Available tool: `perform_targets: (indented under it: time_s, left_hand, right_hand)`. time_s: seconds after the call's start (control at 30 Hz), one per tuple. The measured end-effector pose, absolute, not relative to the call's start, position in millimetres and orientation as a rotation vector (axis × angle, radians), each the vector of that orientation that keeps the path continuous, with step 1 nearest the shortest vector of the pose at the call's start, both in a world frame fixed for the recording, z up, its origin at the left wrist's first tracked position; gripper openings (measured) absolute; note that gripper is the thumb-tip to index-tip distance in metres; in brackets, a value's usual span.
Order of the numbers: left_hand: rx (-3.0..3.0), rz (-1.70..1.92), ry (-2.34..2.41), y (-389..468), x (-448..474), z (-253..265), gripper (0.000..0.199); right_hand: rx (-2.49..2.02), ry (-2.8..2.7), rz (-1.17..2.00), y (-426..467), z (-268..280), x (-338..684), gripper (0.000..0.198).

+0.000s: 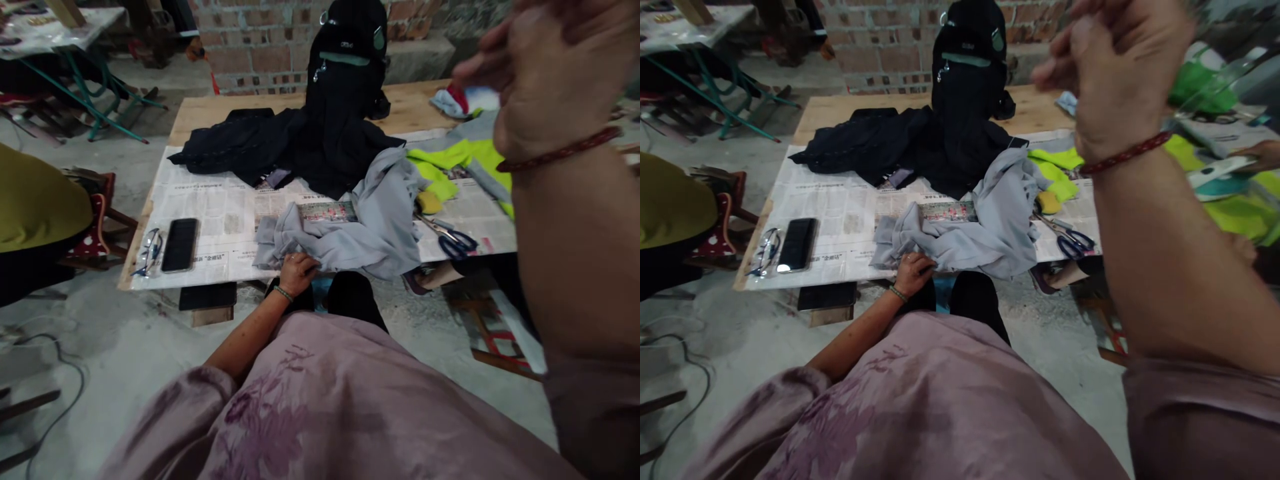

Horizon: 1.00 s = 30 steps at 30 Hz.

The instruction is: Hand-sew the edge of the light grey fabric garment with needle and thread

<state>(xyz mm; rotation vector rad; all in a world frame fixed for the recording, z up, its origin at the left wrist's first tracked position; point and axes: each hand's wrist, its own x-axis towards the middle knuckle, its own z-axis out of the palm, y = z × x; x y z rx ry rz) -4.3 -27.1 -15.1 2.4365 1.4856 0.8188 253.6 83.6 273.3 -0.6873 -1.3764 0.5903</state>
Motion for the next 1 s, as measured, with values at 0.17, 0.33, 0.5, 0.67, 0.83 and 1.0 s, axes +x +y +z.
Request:
perform_targets:
  time_s: [0.17,0.33,0.5,0.67,0.83,1.0]
  left_hand:
    - [2.471,0.827,1.515,-34.3,-8.9,-17.8,0.013]
    - [2.444,0.894,1.53,-39.9,-7.3,-15.0,0.014]
    - [2.47,0.909,1.524,-45.6,-8.0,-9.9,0.014]
    - [2.53,0.934,1.527,-58.0,-28.9,-4.2,0.014]
    - [2.497,0.995,1.608,-68.8,-63.3,2.8,0.011]
    - [2.386,1.113,1.855,-63.6,-80.1,14.0,0.011]
  right_hand:
    - [-0.958,-1.547,0.625,59.8,202.9,234.6,0.012]
    - [-1.194,-1.848,0.849,15.0,118.8,215.9,0.012]
    - [-1.16,-2.092,0.861,-13.2,61.9,198.1,0.016]
    - [-1.274,-2.046,0.778,-7.7,28.7,204.1,0.019]
    - [-1.309,-1.976,0.773,0.5,7.5,217.3,0.02]
    - [-1.291,-1.958,0.748,2.7,-6.2,220.4,0.021]
